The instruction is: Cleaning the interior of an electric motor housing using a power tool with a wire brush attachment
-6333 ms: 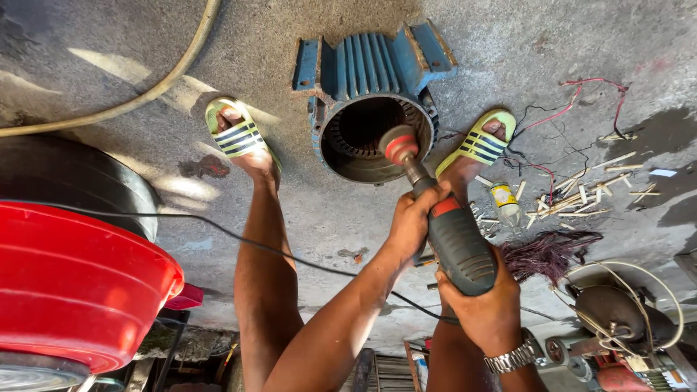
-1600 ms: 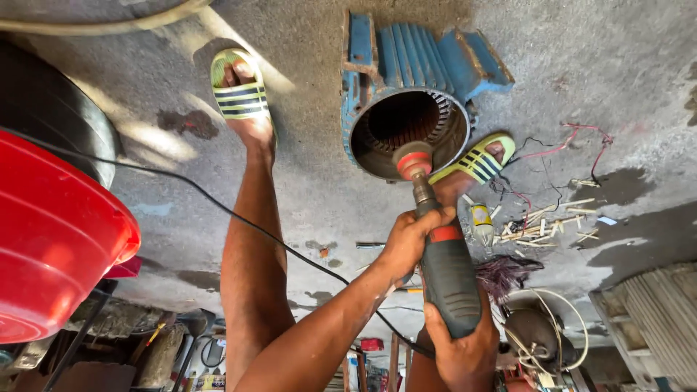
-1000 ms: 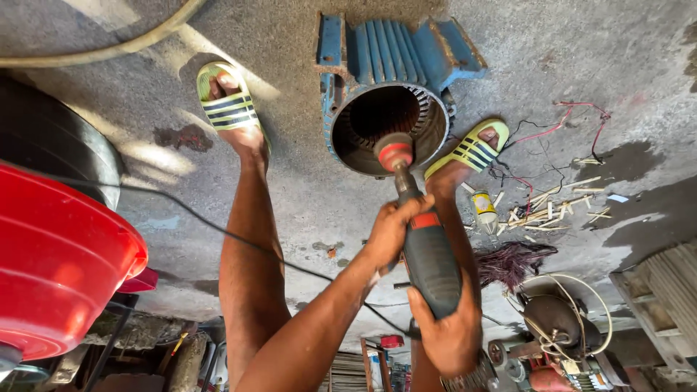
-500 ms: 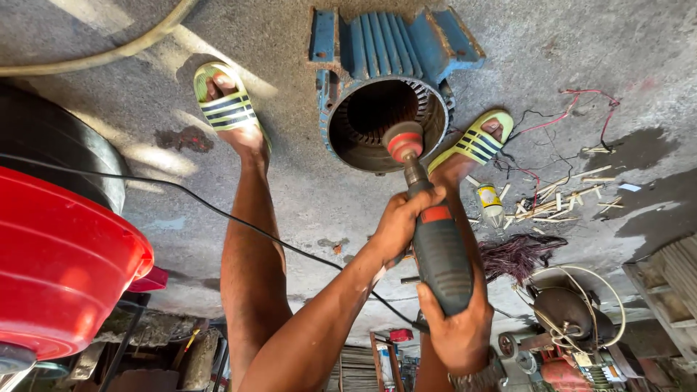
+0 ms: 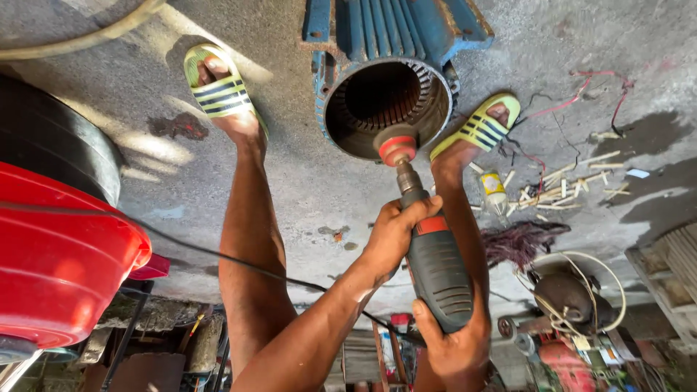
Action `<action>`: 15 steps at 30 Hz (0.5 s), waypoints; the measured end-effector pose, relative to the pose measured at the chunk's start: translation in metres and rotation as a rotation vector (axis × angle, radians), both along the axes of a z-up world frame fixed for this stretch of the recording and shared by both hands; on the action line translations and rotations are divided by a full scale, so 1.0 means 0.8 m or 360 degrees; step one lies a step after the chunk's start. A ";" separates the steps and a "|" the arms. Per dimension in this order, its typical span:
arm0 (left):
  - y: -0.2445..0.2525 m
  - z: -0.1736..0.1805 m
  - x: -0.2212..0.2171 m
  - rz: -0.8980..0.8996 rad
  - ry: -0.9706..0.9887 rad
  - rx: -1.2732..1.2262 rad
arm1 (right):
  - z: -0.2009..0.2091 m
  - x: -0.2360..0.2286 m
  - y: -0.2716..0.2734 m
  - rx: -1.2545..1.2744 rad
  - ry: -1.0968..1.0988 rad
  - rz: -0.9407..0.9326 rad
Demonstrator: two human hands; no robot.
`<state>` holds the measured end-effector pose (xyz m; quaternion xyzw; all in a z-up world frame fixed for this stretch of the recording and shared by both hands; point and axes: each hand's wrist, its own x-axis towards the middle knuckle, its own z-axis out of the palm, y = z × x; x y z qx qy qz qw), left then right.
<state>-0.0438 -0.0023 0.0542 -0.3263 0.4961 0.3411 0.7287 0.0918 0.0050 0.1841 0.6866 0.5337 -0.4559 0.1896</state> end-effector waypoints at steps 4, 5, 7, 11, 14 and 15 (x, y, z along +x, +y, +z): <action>0.001 -0.009 0.021 0.0102 -0.0030 0.0043 | 0.004 -0.003 0.026 -0.0032 -0.0120 0.0193; 0.002 -0.012 0.024 0.0165 -0.0039 0.0044 | 0.003 -0.001 0.026 -0.0022 -0.0183 0.0217; 0.000 -0.013 0.021 0.0232 -0.0033 0.0046 | -0.001 0.002 0.024 -0.0011 -0.0231 0.0245; -0.009 0.004 0.015 0.0183 -0.0020 -0.0036 | 0.009 0.005 0.011 -0.0068 -0.0095 0.0157; -0.007 0.001 0.002 0.0094 0.0023 -0.0099 | 0.002 -0.010 0.014 -0.0077 0.0067 0.0057; -0.007 0.000 -0.001 0.0028 0.0050 -0.0122 | 0.000 -0.014 0.015 -0.0116 0.0092 0.0001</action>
